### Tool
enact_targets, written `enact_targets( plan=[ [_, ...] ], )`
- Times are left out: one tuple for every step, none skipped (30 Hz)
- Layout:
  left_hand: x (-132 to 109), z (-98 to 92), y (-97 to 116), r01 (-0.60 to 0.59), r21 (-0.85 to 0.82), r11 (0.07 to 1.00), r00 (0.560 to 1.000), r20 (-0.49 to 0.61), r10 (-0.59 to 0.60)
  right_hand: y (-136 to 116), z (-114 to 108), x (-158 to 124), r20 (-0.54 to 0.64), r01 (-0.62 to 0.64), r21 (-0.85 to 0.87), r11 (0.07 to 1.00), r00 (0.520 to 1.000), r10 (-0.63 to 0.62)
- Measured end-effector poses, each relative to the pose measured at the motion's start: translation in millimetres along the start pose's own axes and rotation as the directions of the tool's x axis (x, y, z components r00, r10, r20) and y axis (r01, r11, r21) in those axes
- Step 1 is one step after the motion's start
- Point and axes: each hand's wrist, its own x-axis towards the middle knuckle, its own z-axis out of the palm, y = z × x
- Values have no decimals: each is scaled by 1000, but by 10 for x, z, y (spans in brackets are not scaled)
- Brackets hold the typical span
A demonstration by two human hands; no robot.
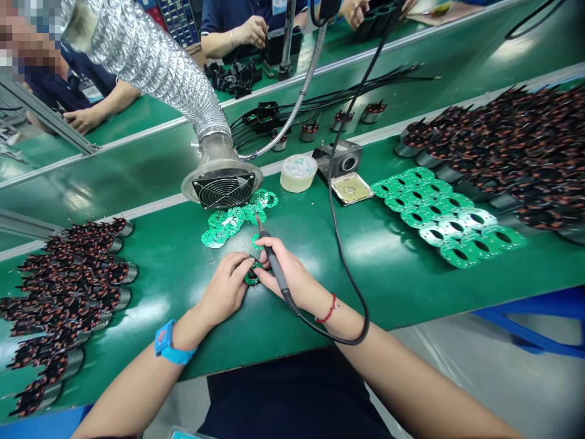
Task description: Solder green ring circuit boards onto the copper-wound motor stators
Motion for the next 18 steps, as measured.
enact_targets(
  plan=[
    [-2,-1,0,3,0,1000,1000,8,-3,-1,1,0,2,-5,0,1000,1000,5],
    [-1,-5,2,9,-2,1000,1000,17,-9,-2,2,1,4,-10,1,1000,1000,10],
    [4,-11,3,19,-8,1000,999,28,-19,-1,5,1,2,-17,2,1000,1000,17],
    [13,-22,5,38,-21,999,998,43,-38,1,9,2,-1,-24,0,1000,1000,24],
    [27,-36,7,65,-40,997,996,63,-62,6,16,4,-6,-33,-4,999,999,33],
    [46,-53,7,95,-64,993,992,88,-90,14,26,6,-16,-41,-13,999,999,41],
    [67,-74,5,129,-90,988,986,120,-118,23,39,10,-30,-49,-26,998,998,48],
    [90,-95,1,165,-116,979,977,155,-146,35,52,15,-47,-55,-41,998,997,53],
    [113,-116,-6,199,-140,970,967,189,-171,47,66,22,-65,-60,-59,996,996,56],
    [134,-136,-16,227,-159,961,957,219,-189,59,79,31,-80,-62,-77,995,995,56],
    [152,-153,-29,248,-174,953,949,242,-203,70,90,41,-90,-61,-95,994,995,53],
    [167,-167,-43,266,-187,946,943,256,-215,79,98,53,-92,-56,-112,992,995,46],
    [178,-179,-60,276,-199,940,940,261,-221,84,103,64,-87,-48,-128,991,996,36],
    [184,-187,-78,280,-212,936,939,262,-221,85,107,74,-78,-36,-142,989,997,25],
    [186,-192,-98,281,-226,933,940,262,-219,83,110,81,-68,-22,-154,988,998,12],
    [183,-194,-119,284,-241,928,940,263,-219,76,114,85,-58,-8,-167,986,998,-2],
    [176,-192,-140,289,-260,921,939,265,-220,67,121,86,-54,5,-182,983,998,-15],
    [163,-186,-160,297,-283,912,937,268,-222,56,131,84,-57,17,-201,979,998,-29]
  ],
)
